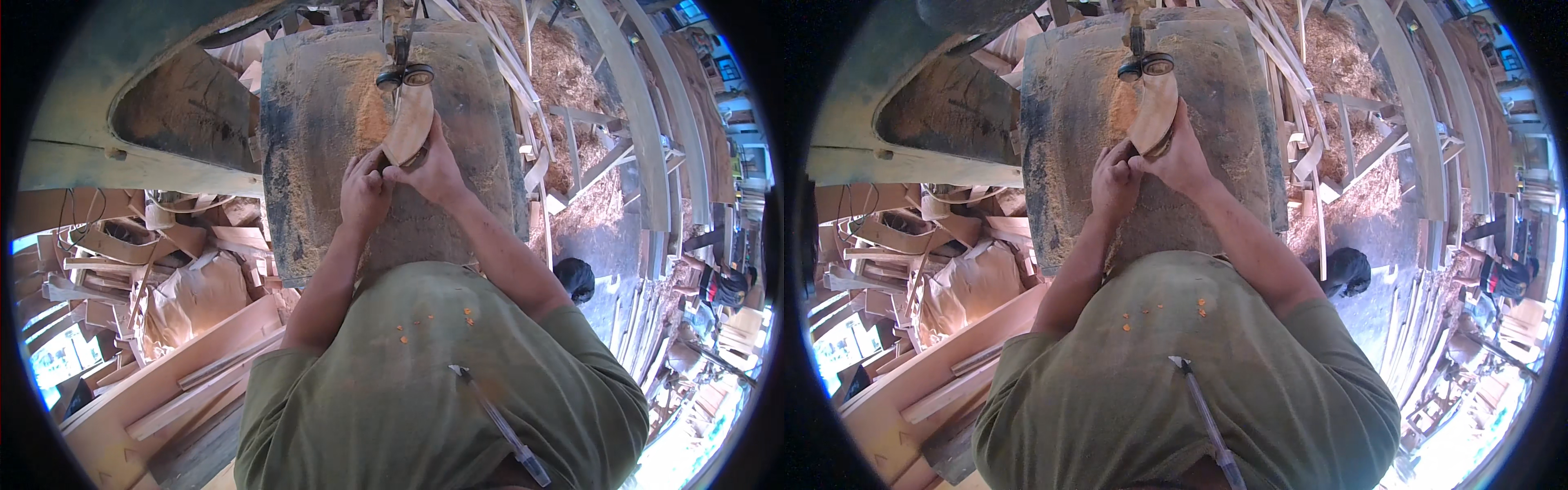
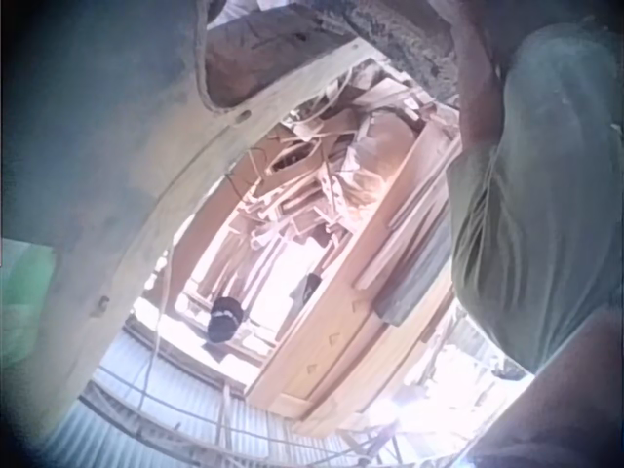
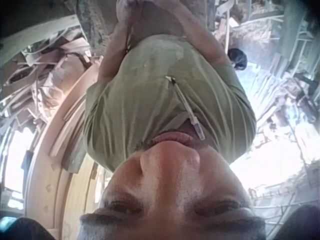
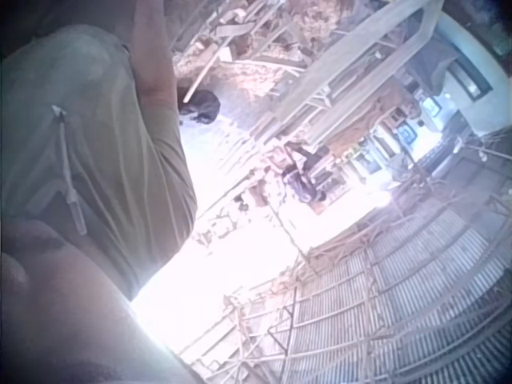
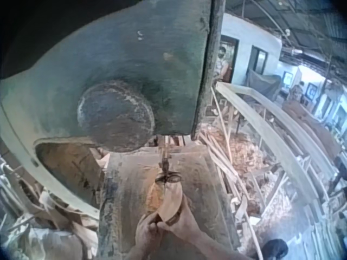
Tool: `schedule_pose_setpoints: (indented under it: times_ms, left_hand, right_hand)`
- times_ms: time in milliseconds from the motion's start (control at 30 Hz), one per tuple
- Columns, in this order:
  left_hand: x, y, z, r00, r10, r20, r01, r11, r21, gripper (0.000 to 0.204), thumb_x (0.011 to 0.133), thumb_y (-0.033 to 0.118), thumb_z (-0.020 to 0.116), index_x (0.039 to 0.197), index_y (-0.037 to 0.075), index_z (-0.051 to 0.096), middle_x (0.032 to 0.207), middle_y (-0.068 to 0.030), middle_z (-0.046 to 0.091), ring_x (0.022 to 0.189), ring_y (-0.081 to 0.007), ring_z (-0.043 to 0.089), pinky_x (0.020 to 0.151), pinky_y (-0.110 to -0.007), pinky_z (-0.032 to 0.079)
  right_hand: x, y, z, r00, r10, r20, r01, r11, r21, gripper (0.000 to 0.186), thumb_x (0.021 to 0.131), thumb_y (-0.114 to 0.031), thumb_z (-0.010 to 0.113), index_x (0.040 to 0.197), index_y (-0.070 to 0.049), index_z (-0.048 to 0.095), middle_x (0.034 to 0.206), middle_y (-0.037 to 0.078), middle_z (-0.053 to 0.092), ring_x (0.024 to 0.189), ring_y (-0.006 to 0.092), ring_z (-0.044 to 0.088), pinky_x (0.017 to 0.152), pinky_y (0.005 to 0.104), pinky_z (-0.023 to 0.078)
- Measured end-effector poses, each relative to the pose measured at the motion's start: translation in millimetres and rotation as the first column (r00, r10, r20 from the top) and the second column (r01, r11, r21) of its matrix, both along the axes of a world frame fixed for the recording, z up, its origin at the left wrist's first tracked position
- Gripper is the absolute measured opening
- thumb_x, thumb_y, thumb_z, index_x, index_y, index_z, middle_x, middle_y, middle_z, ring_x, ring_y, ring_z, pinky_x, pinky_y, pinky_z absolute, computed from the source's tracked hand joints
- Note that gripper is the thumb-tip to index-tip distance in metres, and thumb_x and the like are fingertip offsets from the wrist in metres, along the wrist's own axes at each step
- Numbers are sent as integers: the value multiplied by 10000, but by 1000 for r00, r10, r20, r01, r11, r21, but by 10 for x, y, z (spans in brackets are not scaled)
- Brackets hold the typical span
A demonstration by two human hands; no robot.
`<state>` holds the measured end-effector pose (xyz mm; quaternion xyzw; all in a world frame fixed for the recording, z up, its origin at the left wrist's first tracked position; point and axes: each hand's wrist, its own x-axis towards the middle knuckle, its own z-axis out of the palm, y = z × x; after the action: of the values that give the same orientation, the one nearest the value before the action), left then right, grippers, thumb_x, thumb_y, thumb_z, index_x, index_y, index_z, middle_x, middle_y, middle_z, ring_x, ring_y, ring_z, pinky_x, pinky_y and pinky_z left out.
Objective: The person uses a bandsaw to cut a curved shape into a piece of wood, guiding the wood through the blade by hand and clearing sawdust.
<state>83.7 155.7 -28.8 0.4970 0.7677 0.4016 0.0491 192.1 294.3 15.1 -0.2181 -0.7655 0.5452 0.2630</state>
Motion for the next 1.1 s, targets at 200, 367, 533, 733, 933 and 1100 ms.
schedule_pose_setpoints:
  times_ms: [200, 367, 533, 733, 933, 1100]
  left_hand:
    - [6, 4, -21, 1000, 23, -14, -23, 999, -29, 380, 959, 184, 673, 1319, 63, 670, 1383, -114, 665, 1286, -324, 622, 1168, -535, 399]
    - [21, 25, -24, 997, 70, 36, -69, 997, -35, 412, 975, 239, 679, 1346, 60, 657, 1340, -128, 684, 1258, -326, 637, 1187, -512, 386]
    - [23, 72, -56, 995, 98, 13, -97, 995, -22, 398, 888, 208, 755, 1254, 59, 710, 1328, -91, 702, 1248, -284, 648, 1135, -506, 431]
    - [32, 110, -41, 993, 116, -18, -116, 993, -15, 435, 882, 231, 783, 1276, 63, 705, 1231, -115, 738, 1198, -313, 673, 1126, -495, 442]
    - [53, 127, -75, 987, 157, -19, -157, 987, 22, 414, 838, 210, 823, 1215, 64, 733, 1186, -119, 752, 1151, -313, 692, 1089, -486, 469]
    - [56, 157, -87, 988, 155, 15, -155, 988, 15, 428, 812, 236, 843, 1194, 75, 738, 1189, -100, 751, 1156, -301, 686, 1103, -486, 456]
  right_hand:
    - [-9, 42, -45, 1000, -1, -18, 1, 1000, 3, 1255, 658, -143, 981, 1608, -16, 171, 1489, 156, 468, 1399, 259, 466, 1182, 392, 386]
    - [-26, 58, 15, 998, 9, -65, -10, 1000, -13, 1223, 658, -121, 969, 1605, -28, 201, 1479, 149, 479, 1396, 255, 468, 1181, 394, 383]
    - [-30, 132, 25, 990, 45, -135, -63, 989, -136, 1199, 648, -123, 970, 1595, -47, 239, 1472, 138, 486, 1389, 248, 472, 1173, 395, 386]
    - [-13, 206, 4, 999, 39, -15, -39, 999, -11, 1173, 647, -117, 954, 1587, -52, 255, 1465, 130, 495, 1379, 240, 479, 1167, 393, 389]
    - [-8, 220, 24, 995, 79, -54, -82, 995, -56, 1179, 649, -102, 940, 1595, -53, 238, 1475, 137, 496, 1394, 247, 481, 1172, 397, 387]
    - [-8, 260, -1, 993, 82, -86, -86, 995, -52, 1142, 636, -53, 896, 1576, -58, 246, 1442, 165, 523, 1379, 291, 518, 1152, 404, 419]
